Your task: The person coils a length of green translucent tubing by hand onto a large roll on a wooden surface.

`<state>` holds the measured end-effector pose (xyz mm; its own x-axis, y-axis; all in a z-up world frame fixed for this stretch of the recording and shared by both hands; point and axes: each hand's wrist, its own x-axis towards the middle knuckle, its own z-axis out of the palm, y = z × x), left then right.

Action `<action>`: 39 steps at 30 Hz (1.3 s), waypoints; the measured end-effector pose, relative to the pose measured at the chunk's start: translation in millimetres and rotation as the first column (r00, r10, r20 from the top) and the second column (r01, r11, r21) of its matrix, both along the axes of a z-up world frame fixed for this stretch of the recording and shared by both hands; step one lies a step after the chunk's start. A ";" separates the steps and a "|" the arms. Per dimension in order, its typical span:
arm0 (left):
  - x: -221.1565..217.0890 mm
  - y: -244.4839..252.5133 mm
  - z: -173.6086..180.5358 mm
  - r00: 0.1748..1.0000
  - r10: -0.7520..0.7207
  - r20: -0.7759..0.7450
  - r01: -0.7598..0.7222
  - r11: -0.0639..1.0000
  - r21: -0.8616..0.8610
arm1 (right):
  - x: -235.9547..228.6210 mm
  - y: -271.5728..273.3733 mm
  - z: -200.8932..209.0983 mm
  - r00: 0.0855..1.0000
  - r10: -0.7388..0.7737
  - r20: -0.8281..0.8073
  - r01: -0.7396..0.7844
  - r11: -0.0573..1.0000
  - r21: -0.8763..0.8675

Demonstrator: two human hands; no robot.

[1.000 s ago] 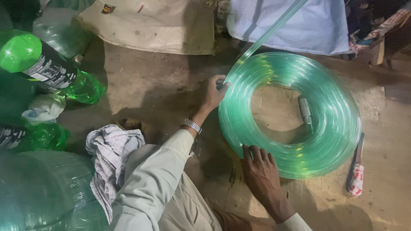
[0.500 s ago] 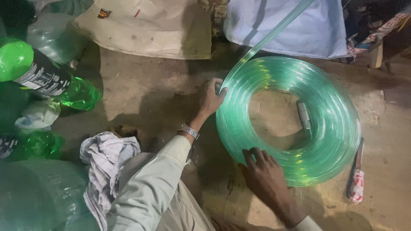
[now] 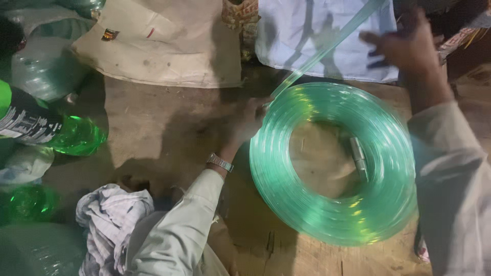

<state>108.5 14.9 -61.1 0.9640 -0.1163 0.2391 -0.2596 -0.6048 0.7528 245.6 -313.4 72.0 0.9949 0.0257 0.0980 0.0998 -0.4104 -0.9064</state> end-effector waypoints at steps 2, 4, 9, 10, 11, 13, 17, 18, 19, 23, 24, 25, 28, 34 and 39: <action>2.2 -0.7 -1.7 0.999 -0.016 -0.050 0.019 0.998 0.061 | -4.2 11.8 22.1 0.994 0.015 0.112 -0.013 1.000 -0.016; 1.8 -1.5 -3.5 0.994 -0.030 -0.101 0.042 0.992 0.118 | 2.0 14.7 29.8 0.975 0.030 0.220 -0.022 0.999 -0.036; 20.7 -2.2 -52.9 0.991 -0.055 0.120 0.052 0.998 0.033 | 21.1 4.7 20.4 0.949 -0.118 0.291 0.088 0.989 0.116; 15.4 -3.1 -39.3 0.991 -0.062 0.122 0.058 0.998 0.034 | 13.8 3.4 23.4 0.948 -0.125 0.293 0.094 0.989 0.116; 10.0 -3.6 -25.8 0.998 -0.039 0.038 0.038 0.999 0.036 | 6.5 2.5 26.2 0.956 -0.135 0.260 0.096 0.983 0.159; 2.4 -4.5 -9.7 0.999 -0.019 -0.047 0.021 0.999 0.036 | -12.0 2.4 34.8 0.963 -0.146 0.226 0.101 0.975 0.198; 6.8 -4.6 -21.4 0.993 -0.008 -0.115 0.007 1.000 -0.004 | -41.9 -2.4 46.4 0.973 -0.165 0.159 0.119 0.958 0.261; 9.6 -4.7 -30.1 0.992 -0.019 -0.123 0.015 0.999 -0.036 | -47.4 -5.2 47.4 0.974 -0.181 0.136 0.137 0.949 0.284; 14.8 -2.1 -40.7 0.992 -0.022 -0.120 0.018 0.999 -0.036 | -50.8 -6.9 45.7 0.973 -0.183 0.139 0.138 0.949 0.285; 22.0 0.2 -61.4 0.998 -0.044 0.055 0.046 0.999 -0.028 | -70.6 -10.9 43.1 0.979 -0.167 0.114 0.128 0.948 0.290; 21.7 -0.1 -60.2 0.997 -0.039 0.066 0.044 0.997 -0.067 | -75.3 -10.4 44.1 0.983 -0.145 0.113 0.109 0.955 0.277; 21.1 -0.4 -54.6 0.997 -0.040 0.069 0.045 0.997 -0.068 | -74.6 -14.4 39.2 0.982 -0.146 0.116 0.109 0.955 0.276; 14.5 -0.9 -41.1 0.996 -0.079 0.049 0.083 0.992 -0.093 | -78.0 -22.1 26.6 0.979 -0.174 0.102 0.136 0.943 0.303; 17.3 -2.0 -45.4 0.983 -0.094 0.155 0.103 0.993 -0.050 | -61.9 -47.6 -19.8 0.974 -0.187 0.129 0.160 0.968 0.193; 13.6 -5.0 -42.5 0.993 -0.029 0.115 0.033 0.999 -0.041 | -82.1 -35.9 -5.5 0.985 -0.141 0.103 0.123 0.979 0.165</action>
<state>122.1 9.9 -103.6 0.9262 -0.1330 0.3527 -0.3635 -0.5632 0.7421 163.5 -349.3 66.4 0.9706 -0.1302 0.2026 0.1600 -0.2799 -0.9466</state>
